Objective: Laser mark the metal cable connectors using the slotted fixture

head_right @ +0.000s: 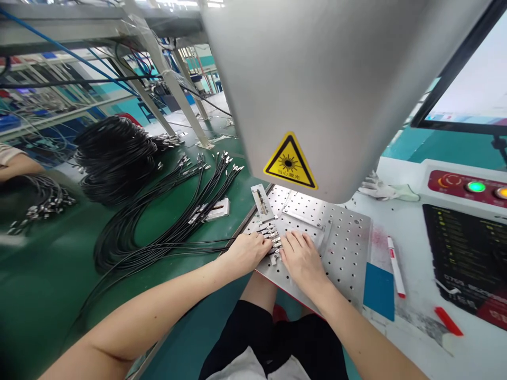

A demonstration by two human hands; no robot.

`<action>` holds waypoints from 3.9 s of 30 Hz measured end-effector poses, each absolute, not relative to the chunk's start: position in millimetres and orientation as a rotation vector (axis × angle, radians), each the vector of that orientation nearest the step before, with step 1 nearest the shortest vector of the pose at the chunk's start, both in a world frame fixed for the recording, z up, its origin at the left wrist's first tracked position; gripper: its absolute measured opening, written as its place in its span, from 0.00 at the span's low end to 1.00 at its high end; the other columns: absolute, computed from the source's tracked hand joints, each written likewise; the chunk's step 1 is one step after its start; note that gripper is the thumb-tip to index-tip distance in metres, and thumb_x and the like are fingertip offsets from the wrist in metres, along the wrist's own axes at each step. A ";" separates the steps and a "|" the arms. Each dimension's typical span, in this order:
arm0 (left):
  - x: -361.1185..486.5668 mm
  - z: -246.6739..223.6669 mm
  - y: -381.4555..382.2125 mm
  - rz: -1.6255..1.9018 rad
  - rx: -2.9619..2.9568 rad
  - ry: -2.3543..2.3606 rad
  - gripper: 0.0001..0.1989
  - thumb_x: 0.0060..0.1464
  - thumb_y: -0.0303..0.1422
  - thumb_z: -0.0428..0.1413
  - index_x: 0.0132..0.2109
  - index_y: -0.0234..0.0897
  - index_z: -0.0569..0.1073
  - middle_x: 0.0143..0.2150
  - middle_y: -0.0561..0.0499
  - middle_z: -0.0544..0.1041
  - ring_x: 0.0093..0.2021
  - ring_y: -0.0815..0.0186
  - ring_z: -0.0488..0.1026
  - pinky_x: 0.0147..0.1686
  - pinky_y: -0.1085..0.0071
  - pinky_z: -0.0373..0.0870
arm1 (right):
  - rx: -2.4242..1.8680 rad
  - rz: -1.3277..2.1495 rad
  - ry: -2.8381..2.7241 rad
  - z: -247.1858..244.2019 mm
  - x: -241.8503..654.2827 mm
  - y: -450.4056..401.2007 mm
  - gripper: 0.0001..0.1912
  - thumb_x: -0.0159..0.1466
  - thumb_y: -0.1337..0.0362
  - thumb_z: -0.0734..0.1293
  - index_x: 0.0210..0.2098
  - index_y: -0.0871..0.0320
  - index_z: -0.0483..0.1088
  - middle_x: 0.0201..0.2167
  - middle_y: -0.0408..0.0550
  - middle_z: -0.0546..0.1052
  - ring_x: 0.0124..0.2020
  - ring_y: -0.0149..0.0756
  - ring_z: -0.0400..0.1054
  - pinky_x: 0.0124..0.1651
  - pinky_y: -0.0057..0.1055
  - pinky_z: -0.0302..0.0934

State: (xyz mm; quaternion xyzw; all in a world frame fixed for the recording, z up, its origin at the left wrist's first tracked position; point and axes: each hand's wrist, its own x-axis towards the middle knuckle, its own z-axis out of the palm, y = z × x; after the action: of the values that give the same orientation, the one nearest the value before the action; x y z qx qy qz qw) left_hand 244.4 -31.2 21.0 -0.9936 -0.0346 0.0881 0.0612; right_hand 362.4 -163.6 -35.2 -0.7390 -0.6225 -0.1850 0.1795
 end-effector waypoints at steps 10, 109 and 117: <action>240.6 17.3 -29.9 0.277 -2.944 -0.051 0.08 0.56 0.24 0.43 0.40 0.32 0.65 0.35 0.43 0.70 0.37 0.59 0.69 0.29 0.68 0.64 | -2.132 -0.472 -1.716 -34.2 359.7 -165.0 0.15 0.65 0.67 0.57 0.46 0.64 0.69 0.46 0.53 0.73 0.49 0.42 0.64 0.53 0.41 0.54; 243.7 12.2 -29.1 0.023 -2.938 -0.265 0.09 0.57 0.24 0.43 0.34 0.32 0.68 0.32 0.45 0.69 0.36 0.59 0.66 0.35 0.64 0.63 | -2.380 -0.457 -1.761 -19.3 332.5 -147.6 0.20 0.60 0.74 0.56 0.50 0.63 0.67 0.30 0.56 0.69 0.34 0.43 0.58 0.38 0.39 0.53; 213.6 4.1 -43.8 -0.283 -3.064 -0.077 0.16 0.59 0.35 0.46 0.53 0.35 0.64 0.54 0.44 0.67 0.54 0.59 0.61 0.50 0.63 0.57 | -2.328 -0.059 -1.644 -8.2 361.1 -153.5 0.23 0.56 0.75 0.58 0.48 0.51 0.70 0.36 0.50 0.71 0.39 0.41 0.61 0.39 0.36 0.55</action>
State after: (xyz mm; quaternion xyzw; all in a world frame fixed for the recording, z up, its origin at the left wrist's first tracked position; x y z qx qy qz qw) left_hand 213.6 -43.8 4.1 -0.9950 -0.0251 -0.0918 0.0317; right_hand 361.1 -153.5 -8.2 -0.8081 -0.5706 -0.0205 0.1450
